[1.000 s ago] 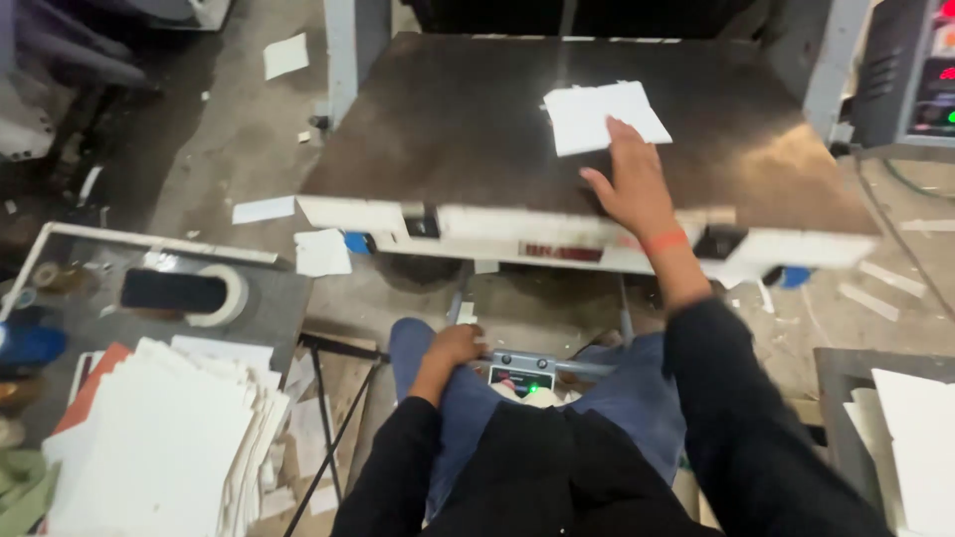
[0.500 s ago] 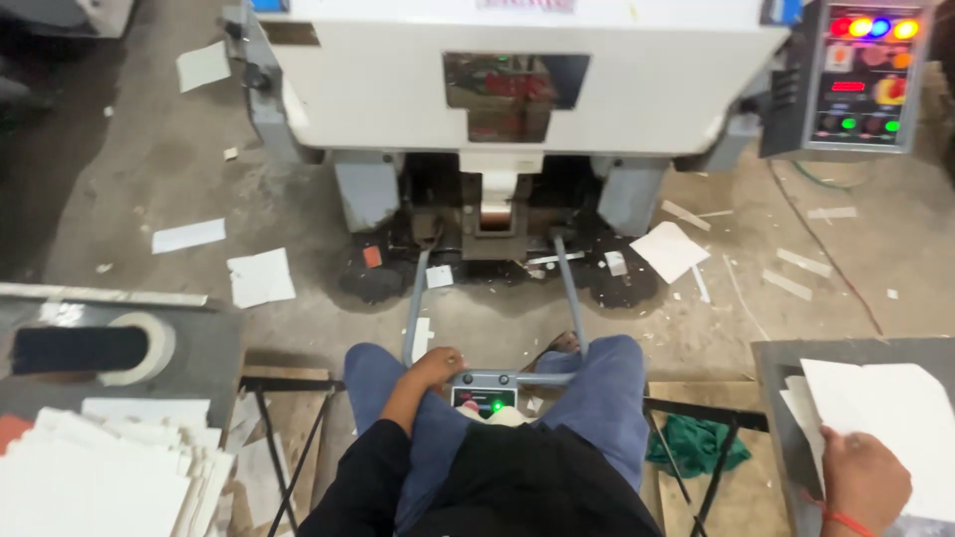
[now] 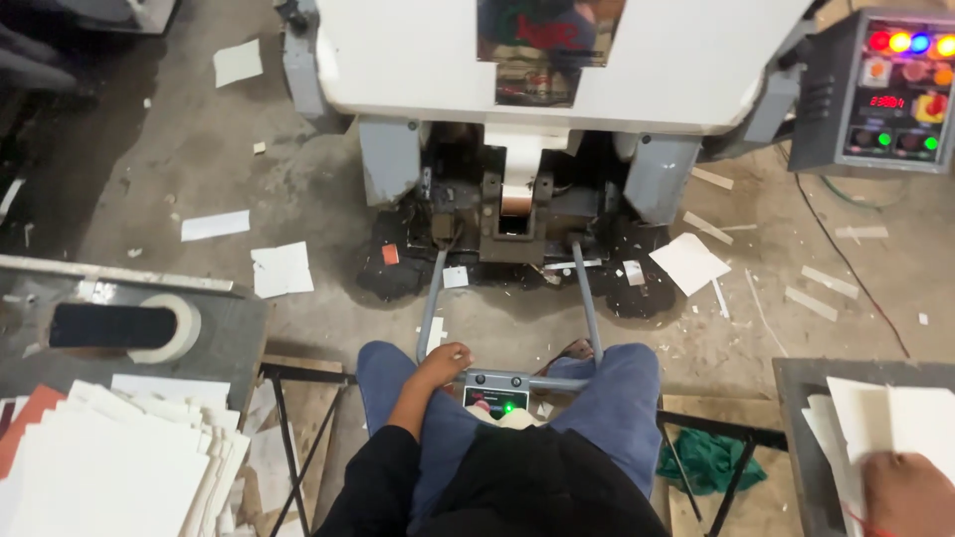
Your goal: Operating an industrial machine to press or cut stacks of paper folders.
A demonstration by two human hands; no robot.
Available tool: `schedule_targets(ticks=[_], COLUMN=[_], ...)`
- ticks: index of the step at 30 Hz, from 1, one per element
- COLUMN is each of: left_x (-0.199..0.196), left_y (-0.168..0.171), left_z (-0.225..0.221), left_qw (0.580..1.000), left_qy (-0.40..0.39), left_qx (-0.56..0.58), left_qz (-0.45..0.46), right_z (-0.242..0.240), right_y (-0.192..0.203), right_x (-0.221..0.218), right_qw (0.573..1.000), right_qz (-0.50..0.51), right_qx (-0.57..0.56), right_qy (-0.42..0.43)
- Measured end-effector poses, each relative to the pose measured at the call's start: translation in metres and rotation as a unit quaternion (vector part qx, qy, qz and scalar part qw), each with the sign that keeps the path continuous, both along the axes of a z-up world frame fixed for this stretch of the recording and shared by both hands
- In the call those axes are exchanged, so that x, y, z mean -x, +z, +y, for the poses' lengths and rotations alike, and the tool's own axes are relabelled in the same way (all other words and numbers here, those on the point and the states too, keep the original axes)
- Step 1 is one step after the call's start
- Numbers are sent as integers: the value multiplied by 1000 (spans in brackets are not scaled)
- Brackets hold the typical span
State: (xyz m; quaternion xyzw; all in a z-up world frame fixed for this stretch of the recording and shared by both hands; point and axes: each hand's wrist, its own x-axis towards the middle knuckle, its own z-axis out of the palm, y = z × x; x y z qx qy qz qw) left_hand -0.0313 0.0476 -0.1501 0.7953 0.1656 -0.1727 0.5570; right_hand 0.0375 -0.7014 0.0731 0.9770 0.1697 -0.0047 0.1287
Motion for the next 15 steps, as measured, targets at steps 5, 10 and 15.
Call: schedule_targets(ticks=[5, 10, 15], left_x=[-8, -10, 1], left_y=[-21, 81, 87], left_z=[-1, -16, -20], left_qw=[993, 954, 980], left_qy=[-86, -77, -30], left_qx=[-75, -275, -195], left_qz=[-14, 87, -25], right_z=[51, 37, -23], right_y=[-41, -55, -19], right_x=[17, 34, 8], right_qw=[916, 917, 939], right_qz=[-232, -253, -106], right_qx=[7, -7, -149], right_qy=[-328, -309, -292])
